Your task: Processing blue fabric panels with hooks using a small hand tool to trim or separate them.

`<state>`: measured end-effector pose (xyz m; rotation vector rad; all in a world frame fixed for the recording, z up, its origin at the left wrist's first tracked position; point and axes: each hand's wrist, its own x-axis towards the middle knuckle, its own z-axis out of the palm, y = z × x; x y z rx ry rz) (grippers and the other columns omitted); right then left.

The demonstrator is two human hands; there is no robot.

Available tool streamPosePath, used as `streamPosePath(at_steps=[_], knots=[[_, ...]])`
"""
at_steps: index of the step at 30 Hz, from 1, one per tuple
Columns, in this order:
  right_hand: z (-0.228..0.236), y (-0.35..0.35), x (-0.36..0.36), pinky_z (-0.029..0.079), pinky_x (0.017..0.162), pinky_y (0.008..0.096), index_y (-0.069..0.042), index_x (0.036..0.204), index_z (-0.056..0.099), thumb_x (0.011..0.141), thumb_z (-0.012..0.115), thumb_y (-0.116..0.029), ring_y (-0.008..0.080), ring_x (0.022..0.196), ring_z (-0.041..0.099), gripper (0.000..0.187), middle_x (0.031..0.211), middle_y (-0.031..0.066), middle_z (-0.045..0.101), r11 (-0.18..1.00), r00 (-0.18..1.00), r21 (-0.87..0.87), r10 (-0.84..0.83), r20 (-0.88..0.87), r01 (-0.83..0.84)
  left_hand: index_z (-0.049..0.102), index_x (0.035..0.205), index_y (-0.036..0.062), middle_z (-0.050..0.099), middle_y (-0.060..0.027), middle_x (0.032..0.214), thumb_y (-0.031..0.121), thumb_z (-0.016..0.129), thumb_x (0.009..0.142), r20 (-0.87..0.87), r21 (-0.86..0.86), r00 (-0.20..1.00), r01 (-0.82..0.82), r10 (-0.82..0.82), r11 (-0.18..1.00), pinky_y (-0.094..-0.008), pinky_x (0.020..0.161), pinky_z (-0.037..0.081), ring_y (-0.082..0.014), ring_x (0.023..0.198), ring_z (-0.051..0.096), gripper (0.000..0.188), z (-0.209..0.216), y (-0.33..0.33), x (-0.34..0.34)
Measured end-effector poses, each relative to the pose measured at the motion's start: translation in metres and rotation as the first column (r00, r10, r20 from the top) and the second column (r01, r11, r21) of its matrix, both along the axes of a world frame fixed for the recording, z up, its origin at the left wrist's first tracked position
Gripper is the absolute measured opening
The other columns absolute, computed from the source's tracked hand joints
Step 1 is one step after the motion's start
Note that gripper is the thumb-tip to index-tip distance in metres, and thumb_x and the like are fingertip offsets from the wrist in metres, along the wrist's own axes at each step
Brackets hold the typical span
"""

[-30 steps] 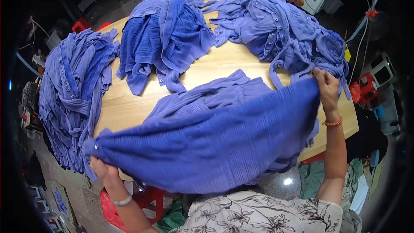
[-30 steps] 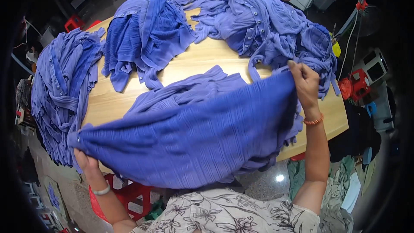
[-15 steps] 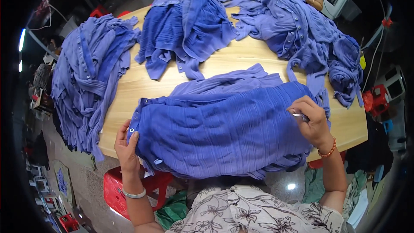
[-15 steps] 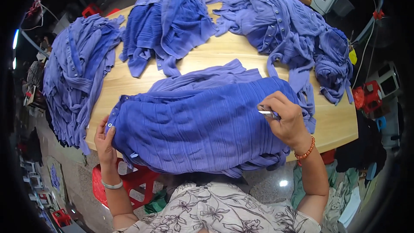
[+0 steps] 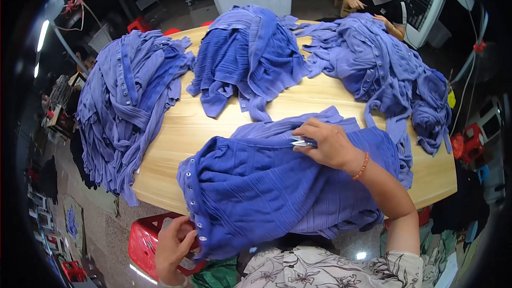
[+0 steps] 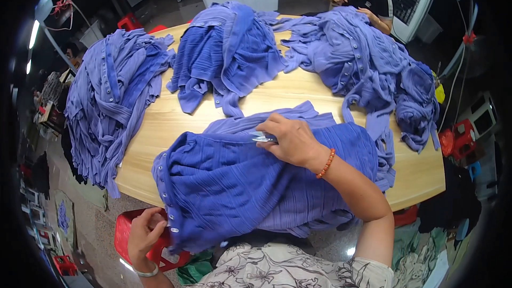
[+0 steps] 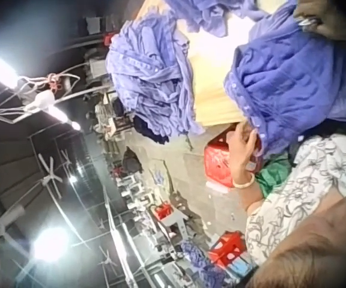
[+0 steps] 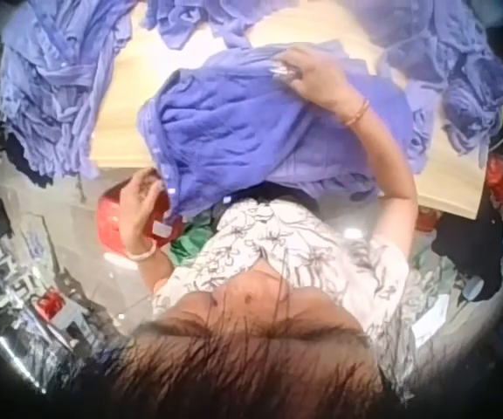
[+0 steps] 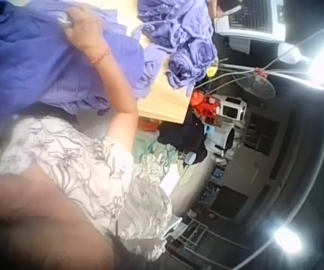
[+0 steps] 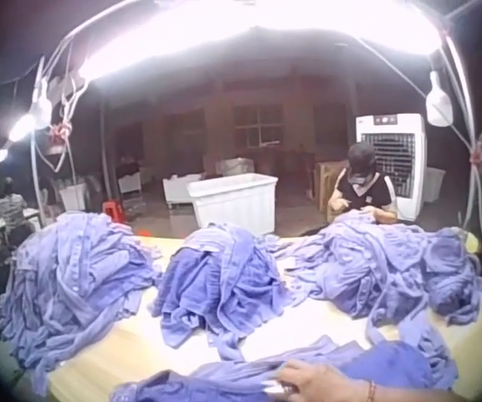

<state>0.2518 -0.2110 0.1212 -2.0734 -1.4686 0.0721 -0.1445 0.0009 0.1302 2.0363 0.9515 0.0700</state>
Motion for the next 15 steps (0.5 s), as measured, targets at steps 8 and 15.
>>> streamPosePath(at_steps=[8, 15], knots=[[-0.004, 0.009, -0.005, 0.051, 0.069, 0.0459, -0.012, 0.100, 0.066, 0.079, 0.076, -0.011, 0.0335, 0.082, 0.067, 0.023, 0.096, 0.0084, 0.063, 0.996, 0.997, -0.064, 0.072, 0.034, -0.070, 0.064, 0.126, 0.0026, 0.064, -0.0181, 0.125, 0.007, 0.080, 0.081, 0.375, 0.560, 0.817, 0.176, -0.438, 0.809, -0.0405, 0.100, 0.049, -0.0358, 0.115, 0.061, 0.048, 0.008, 0.006, 0.125], [0.027, -0.024, -0.049, 0.049, 0.056, 0.0399, -0.011, 0.100, 0.063, 0.070, 0.072, 0.001, 0.0285, 0.066, 0.065, 0.034, 0.080, 0.0078, 0.062, 0.966, 0.966, 0.137, 0.193, 0.170, -0.217, 0.059, 0.131, 0.0054, 0.064, -0.0180, 0.115, 0.014, 0.079, 0.079, 0.366, 0.549, 0.566, 0.510, -0.739, 0.662, -0.0456, 0.096, 0.048, -0.0374, 0.108, 0.061, 0.057, 0.005, -0.019, 0.205]])
